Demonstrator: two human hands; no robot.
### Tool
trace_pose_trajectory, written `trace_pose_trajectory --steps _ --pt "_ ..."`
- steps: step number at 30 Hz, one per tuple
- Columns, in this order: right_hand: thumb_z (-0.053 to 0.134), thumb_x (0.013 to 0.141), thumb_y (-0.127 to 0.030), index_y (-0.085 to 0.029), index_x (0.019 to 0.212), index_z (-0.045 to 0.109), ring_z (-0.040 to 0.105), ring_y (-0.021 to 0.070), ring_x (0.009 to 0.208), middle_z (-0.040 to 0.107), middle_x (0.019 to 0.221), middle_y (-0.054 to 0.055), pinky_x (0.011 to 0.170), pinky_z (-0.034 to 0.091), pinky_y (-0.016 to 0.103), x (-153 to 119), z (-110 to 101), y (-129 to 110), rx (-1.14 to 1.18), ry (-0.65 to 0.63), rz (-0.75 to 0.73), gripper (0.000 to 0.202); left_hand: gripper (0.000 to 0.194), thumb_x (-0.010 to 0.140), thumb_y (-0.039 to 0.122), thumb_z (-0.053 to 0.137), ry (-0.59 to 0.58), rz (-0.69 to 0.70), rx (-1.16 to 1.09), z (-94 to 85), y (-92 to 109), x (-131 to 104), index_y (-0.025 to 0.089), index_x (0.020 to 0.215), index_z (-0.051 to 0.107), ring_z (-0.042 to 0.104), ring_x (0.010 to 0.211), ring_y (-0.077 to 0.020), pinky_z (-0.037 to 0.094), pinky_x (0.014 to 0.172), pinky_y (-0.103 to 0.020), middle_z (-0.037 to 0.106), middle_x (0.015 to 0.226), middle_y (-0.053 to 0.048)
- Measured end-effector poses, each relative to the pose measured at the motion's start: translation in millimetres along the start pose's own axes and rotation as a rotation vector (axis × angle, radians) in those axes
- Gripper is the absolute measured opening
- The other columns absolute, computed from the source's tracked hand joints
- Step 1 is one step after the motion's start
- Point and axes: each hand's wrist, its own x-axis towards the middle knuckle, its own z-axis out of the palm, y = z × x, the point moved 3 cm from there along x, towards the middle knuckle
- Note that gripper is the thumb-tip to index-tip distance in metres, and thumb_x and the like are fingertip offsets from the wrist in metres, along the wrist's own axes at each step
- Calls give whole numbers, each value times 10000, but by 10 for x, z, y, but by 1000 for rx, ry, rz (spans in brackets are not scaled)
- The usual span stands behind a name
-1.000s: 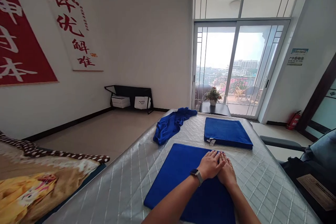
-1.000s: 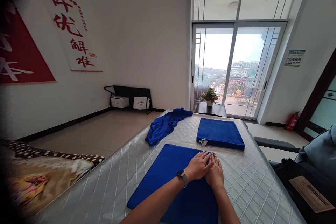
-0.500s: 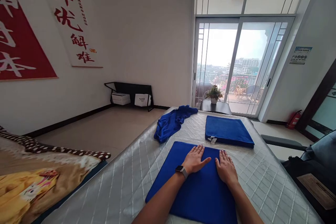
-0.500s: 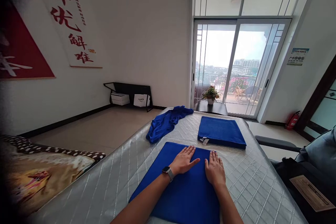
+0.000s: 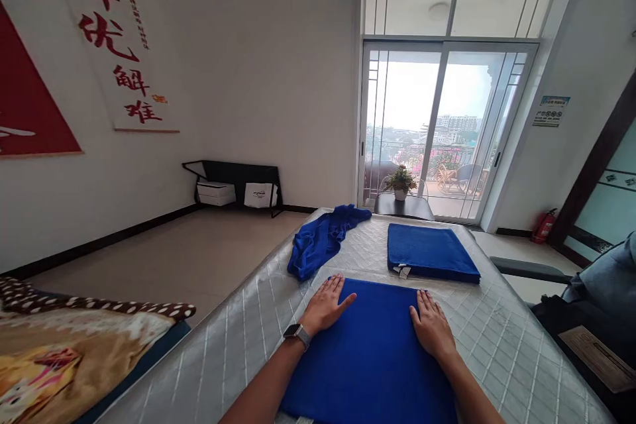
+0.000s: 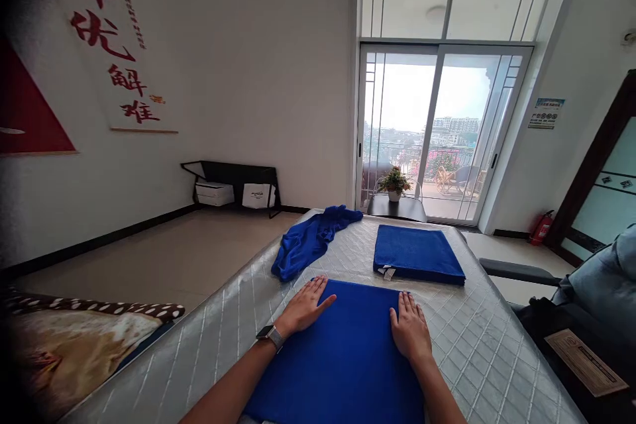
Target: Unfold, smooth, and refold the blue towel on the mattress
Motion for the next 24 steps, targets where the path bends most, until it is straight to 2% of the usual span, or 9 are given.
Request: trace_pose_trajectory --steps 8,16,24 --pt "175 988 -491 -117 1573 221 132 177 1516 208 1639 56 1230 93 378 7 2 20 -10 -2 10 696 888 937 738 161 56 -27 -38 13 -97 2 108 1543 320 226 1506 -273 198 1225 -428 311 1610 -133" --pt "175 993 -484 -125 1573 225 147 182 1514 202 1643 54 1227 111 379 9 10 17 -56 -5 25 684 919 928 747 138 56 -50 -38 -32 -58 -18 82 1532 334 226 1507 -270 173 1228 -415 305 1608 -157" --pt "233 994 -375 -73 1547 287 161 236 1512 257 1620 124 1221 73 433 -130 -234 -204 -210 -1 31 632 952 919 757 153 19 -75 -58 -110 -2 -58 44 1521 339 203 1511 -294 158 1226 -424 301 1604 -188"
